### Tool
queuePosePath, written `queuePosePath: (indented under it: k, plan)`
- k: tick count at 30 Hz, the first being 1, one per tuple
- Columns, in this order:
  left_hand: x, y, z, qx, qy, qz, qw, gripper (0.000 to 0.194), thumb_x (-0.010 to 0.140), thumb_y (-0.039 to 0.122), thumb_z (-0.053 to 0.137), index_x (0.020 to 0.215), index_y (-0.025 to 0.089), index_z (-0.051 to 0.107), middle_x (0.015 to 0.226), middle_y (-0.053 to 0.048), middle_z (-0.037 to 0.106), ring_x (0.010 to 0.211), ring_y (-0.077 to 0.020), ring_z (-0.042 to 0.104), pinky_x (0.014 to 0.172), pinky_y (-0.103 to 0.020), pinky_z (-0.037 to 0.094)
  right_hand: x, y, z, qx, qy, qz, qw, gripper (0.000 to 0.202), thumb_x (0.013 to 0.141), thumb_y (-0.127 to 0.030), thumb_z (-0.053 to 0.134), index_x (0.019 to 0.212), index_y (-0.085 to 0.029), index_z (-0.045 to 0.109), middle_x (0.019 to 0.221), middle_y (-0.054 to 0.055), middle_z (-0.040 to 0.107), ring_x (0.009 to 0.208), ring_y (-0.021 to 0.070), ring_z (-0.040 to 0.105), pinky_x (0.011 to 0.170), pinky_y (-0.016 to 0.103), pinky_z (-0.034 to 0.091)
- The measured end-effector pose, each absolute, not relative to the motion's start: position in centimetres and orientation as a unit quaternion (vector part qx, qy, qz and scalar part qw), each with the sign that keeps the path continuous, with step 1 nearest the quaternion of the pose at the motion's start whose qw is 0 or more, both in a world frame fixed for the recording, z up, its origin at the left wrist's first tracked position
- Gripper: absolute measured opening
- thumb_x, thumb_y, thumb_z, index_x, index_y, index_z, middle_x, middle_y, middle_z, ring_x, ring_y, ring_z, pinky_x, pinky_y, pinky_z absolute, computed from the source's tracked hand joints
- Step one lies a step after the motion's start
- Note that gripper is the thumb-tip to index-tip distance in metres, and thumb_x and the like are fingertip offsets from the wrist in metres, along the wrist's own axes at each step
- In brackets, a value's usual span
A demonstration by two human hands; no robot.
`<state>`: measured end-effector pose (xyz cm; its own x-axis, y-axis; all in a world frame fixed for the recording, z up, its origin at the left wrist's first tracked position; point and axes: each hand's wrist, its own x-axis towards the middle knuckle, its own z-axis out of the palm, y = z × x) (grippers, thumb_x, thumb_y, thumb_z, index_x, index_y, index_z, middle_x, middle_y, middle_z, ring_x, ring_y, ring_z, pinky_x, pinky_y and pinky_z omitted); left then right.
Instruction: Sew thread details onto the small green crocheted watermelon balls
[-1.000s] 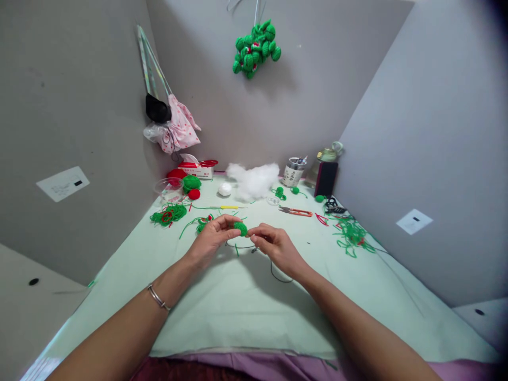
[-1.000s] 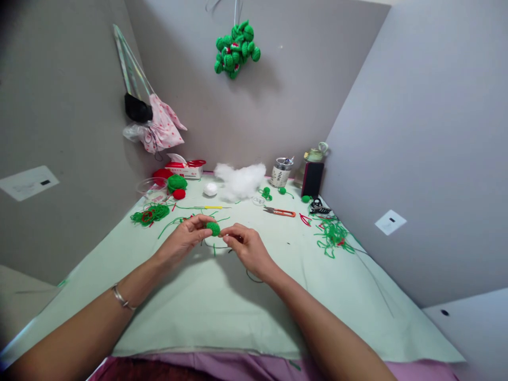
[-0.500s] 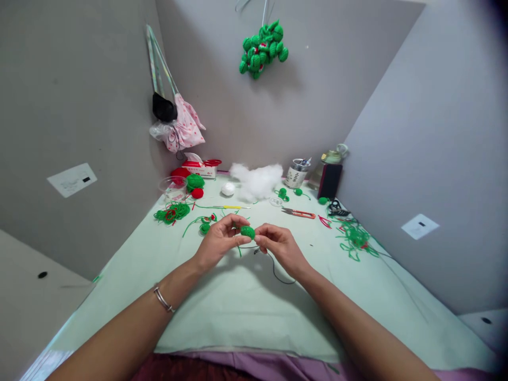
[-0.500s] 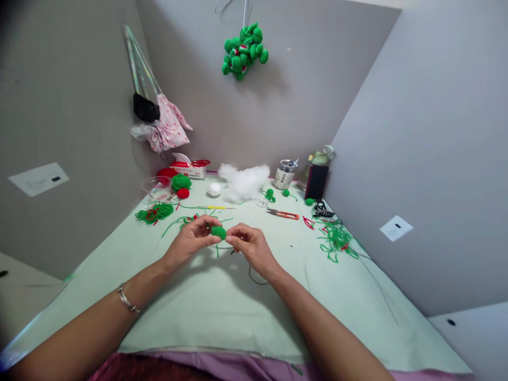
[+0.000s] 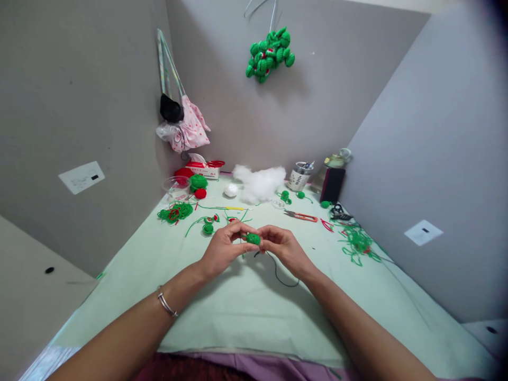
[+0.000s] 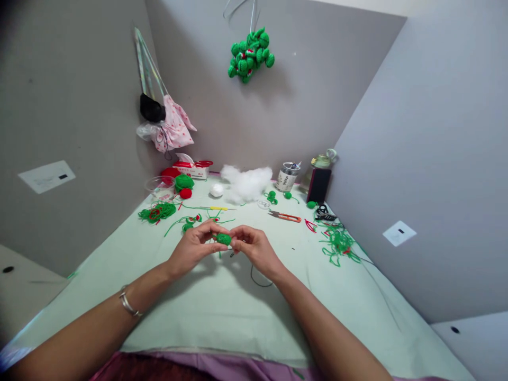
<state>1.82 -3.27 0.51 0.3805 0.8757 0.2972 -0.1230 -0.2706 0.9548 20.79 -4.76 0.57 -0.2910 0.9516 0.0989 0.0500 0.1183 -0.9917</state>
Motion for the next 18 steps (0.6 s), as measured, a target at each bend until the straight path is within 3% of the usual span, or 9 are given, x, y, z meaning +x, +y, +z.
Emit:
queuePosePath:
  k: [7, 18]
  plan:
    - [2.02, -3.18, -0.02, 0.662, 0.293, 0.469, 0.506, 0.024, 0.068, 0.019, 0.080, 0.091, 0.018, 0.074, 0.083, -0.002, 0.057, 0.084, -0.0159, 0.055, 0.082, -0.030, 0.044, 20.75, -4.95, 0.86, -0.390, -0.605, 0.543, 0.432, 0.018, 0.079, -0.029, 0.073, 0.091, -0.017, 0.068, 0.080, 0.001, 0.064, 0.068, 0.0116, 0.057, 0.067, 0.027, 0.047]
    - [2.05, -3.03, -0.10, 0.668, 0.327, 0.439, 0.504, 0.020, 0.071, 0.025, 0.076, 0.089, 0.017, 0.072, 0.085, -0.002, 0.059, 0.082, -0.0159, 0.055, 0.079, -0.030, 0.044, 20.41, -5.26, 1.20, -0.416, -0.582, 0.569, 0.405, 0.016, 0.077, -0.023, 0.069, 0.091, -0.015, 0.069, 0.078, 0.001, 0.066, 0.064, 0.0110, 0.059, 0.069, 0.028, 0.048]
